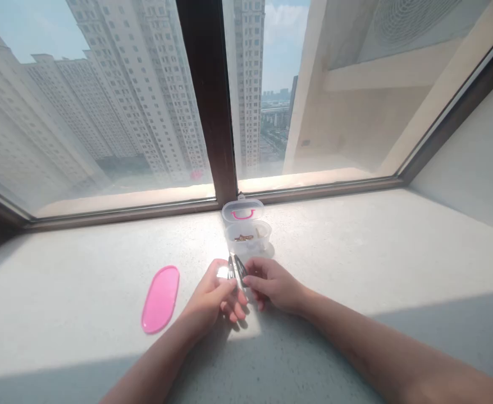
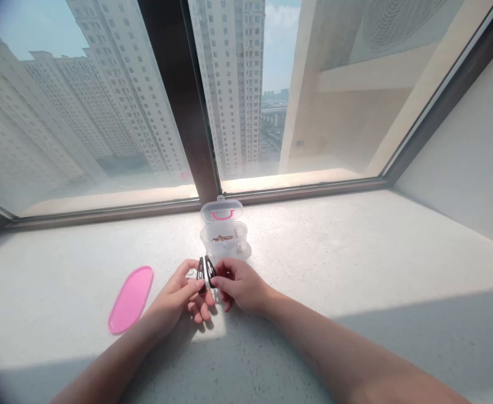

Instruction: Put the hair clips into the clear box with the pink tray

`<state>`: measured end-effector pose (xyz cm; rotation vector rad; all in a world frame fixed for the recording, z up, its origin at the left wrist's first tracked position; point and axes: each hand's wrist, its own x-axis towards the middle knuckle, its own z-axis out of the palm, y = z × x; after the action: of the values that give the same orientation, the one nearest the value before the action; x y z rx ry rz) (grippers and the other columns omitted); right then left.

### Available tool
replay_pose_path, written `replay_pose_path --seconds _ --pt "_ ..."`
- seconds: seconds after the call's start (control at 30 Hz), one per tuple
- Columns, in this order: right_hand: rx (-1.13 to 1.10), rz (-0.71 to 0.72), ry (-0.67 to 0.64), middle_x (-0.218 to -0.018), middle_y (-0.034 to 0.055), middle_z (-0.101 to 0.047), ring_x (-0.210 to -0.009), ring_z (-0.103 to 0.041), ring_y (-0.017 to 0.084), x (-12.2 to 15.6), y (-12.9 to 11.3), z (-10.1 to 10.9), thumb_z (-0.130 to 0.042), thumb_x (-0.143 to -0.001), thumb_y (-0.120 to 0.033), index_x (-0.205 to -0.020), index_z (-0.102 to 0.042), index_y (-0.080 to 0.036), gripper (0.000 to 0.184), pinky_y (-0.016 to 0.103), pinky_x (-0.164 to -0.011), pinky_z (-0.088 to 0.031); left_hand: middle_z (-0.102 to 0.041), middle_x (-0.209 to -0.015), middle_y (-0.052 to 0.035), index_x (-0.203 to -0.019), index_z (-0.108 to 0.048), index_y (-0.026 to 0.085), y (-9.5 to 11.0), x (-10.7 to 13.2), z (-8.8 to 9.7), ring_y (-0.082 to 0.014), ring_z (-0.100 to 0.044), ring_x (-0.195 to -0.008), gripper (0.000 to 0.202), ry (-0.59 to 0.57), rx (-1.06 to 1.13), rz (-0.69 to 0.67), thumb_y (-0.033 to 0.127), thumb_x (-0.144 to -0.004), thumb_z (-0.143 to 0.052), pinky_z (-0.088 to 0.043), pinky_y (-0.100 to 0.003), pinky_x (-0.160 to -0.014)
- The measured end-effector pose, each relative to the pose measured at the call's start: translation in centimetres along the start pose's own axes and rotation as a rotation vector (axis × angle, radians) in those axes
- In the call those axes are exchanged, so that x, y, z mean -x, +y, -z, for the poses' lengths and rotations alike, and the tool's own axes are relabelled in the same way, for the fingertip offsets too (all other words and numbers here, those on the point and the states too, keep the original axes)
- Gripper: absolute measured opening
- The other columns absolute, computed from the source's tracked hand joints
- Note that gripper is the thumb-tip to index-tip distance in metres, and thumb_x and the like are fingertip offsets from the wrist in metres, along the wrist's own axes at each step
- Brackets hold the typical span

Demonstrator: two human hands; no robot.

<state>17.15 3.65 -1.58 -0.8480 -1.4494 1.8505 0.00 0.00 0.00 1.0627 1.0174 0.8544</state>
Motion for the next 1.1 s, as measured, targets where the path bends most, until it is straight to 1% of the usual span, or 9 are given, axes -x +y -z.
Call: replay_pose_path --seconds 0.13,0.27,0.4,0.5,0.7,0.9,1.1 --pt "0.003 0.006 -0.005 -0.05 -0.006 -0.052 -0.039 -0.048 0.008 -0.03 0.14 0.06 -0.063 -0.08 -0.033 -0.082 -0.049 -0.017 0.022 0.019 -0.037 -0.041 -0.067 -0.07 -0.0032 -0.1 -0.038 0.022 0.09 0.1 0.03 -0.0158 -0.065 -0.051 0.028 0.003 0.011 0.007 0.044 -0.087 -0.051 -0.044 -0.02 -0.044" --pt "0.002 0.03 -0.023 -0.054 -0.0046 -0.054 -0.041 -0.048 0.008 -0.07 0.32 0.17 -0.065 -0.079 -0.036 -0.085 -0.049 -0.017 0.026 0.019 -0.037 -0.042 -0.067 -0.07 -0.0028 -0.102 -0.038 0.022 0.13 0.12 0.0 -0.0155 -0.065 -0.051 0.03 -0.004 0.014 0.019 0.045 -0.087 -0.05 -0.044 -0.02 -0.044" --pt "0.001 0.039 -0.037 -0.058 -0.0034 -0.056 -0.042 -0.049 0.008 -0.14 0.42 0.19 -0.067 -0.078 -0.036 -0.084 -0.049 -0.017 0.027 0.019 -0.037 -0.043 -0.065 -0.069 -0.0012 -0.102 -0.037 0.022 -0.03 0.06 0.05 -0.0151 -0.065 -0.051 0.028 -0.006 -0.005 0.016 0.043 -0.088 -0.05 -0.044 -0.02 -0.044" --pt "-0.005 0.054 -0.041 -0.056 -0.0046 -0.054 -0.041 -0.049 0.008 -0.14 0.49 0.17 -0.068 -0.077 -0.036 -0.083 -0.048 -0.017 0.028 0.019 -0.037 -0.043 -0.065 -0.068 -0.0003 -0.103 -0.036 0.022 -0.19 0.03 0.12 -0.0154 -0.065 -0.052 0.031 -0.007 -0.007 0.008 0.041 -0.086 -0.054 -0.046 -0.02 -0.044" --pt "0.001 0.052 -0.073 -0.057 -0.0038 -0.057 -0.042 -0.052 0.009 -0.06 0.76 0.27 -0.069 -0.076 -0.035 -0.081 -0.047 -0.017 0.029 0.021 -0.039 -0.044 -0.065 -0.065 0.0005 -0.1 -0.036 0.023 -0.17 0.04 -0.15 -0.0164 -0.066 -0.054 0.035 -0.023 -0.047 0.005 0.04 -0.082 -0.062 -0.045 -0.019 -0.045" --pt "0.003 0.023 -0.08 -0.052 -0.0043 -0.057 -0.042 -0.054 0.01 0.01 0.74 0.25 -0.07 -0.075 -0.032 -0.076 -0.046 -0.017 0.027 0.021 -0.04 -0.044 -0.064 -0.063 0.0009 -0.097 -0.035 0.022 0.19 0.17 -0.64 -0.0145 -0.064 -0.056 0.031 -0.058 -0.051 0.012 0.036 -0.084 -0.06 -0.043 -0.019 -0.048" --pt "0.001 -0.022 -0.075 -0.055 -0.0001 -0.062 -0.05 -0.063 0.014 0.06 0.57 0.09 -0.07 -0.075 -0.035 -0.074 -0.048 -0.016 0.029 0.024 -0.045 -0.049 -0.065 -0.063 -0.0008 -0.099 -0.035 0.021 -0.14 0.21 -0.56 -0.0143 -0.063 -0.058 0.029 -0.087 -0.066 0.0 0.035 -0.087 -0.056 -0.042 -0.021 -0.052"
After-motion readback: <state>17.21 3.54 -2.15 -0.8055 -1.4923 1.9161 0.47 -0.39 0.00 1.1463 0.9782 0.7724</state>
